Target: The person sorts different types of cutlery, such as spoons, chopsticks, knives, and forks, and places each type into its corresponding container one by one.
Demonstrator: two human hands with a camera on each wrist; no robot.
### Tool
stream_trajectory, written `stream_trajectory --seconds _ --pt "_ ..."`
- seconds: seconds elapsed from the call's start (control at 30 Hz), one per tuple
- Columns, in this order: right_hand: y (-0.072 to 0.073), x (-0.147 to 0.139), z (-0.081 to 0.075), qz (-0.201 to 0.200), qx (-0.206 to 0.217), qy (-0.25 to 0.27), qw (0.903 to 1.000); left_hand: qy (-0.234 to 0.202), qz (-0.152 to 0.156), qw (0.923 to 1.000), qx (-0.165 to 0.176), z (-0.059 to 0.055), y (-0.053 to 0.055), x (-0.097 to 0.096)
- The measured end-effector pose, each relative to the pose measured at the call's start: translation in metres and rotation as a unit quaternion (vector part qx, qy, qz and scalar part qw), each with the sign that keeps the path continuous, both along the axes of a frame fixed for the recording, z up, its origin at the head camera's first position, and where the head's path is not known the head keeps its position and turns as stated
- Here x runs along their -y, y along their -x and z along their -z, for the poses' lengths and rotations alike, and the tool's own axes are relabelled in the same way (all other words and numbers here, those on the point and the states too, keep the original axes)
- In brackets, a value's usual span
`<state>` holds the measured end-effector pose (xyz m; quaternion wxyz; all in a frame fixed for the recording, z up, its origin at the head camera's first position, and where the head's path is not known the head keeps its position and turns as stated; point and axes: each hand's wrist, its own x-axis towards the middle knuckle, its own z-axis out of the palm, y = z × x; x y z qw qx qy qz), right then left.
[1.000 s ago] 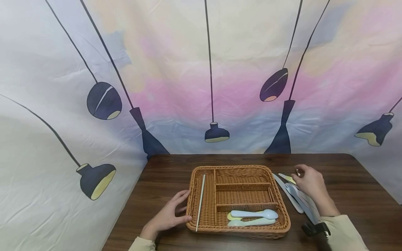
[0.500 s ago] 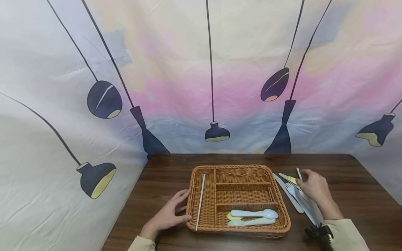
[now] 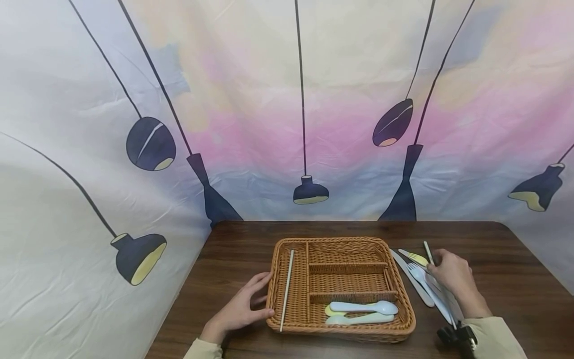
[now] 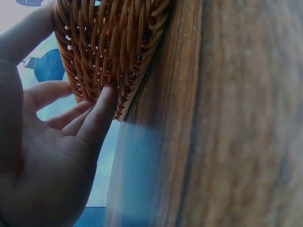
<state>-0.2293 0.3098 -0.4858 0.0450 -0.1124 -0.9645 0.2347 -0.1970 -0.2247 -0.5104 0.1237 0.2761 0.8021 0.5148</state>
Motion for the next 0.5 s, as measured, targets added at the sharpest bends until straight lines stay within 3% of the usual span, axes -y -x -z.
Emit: stream_trajectory --seconds 0.5 --pt "-0.0009 -0.0001 0.0062 0.006 0.012 0.001 0.9999 0.001 -0.004 1.0 -0.006 0.0 -0.0006 -0.0005"
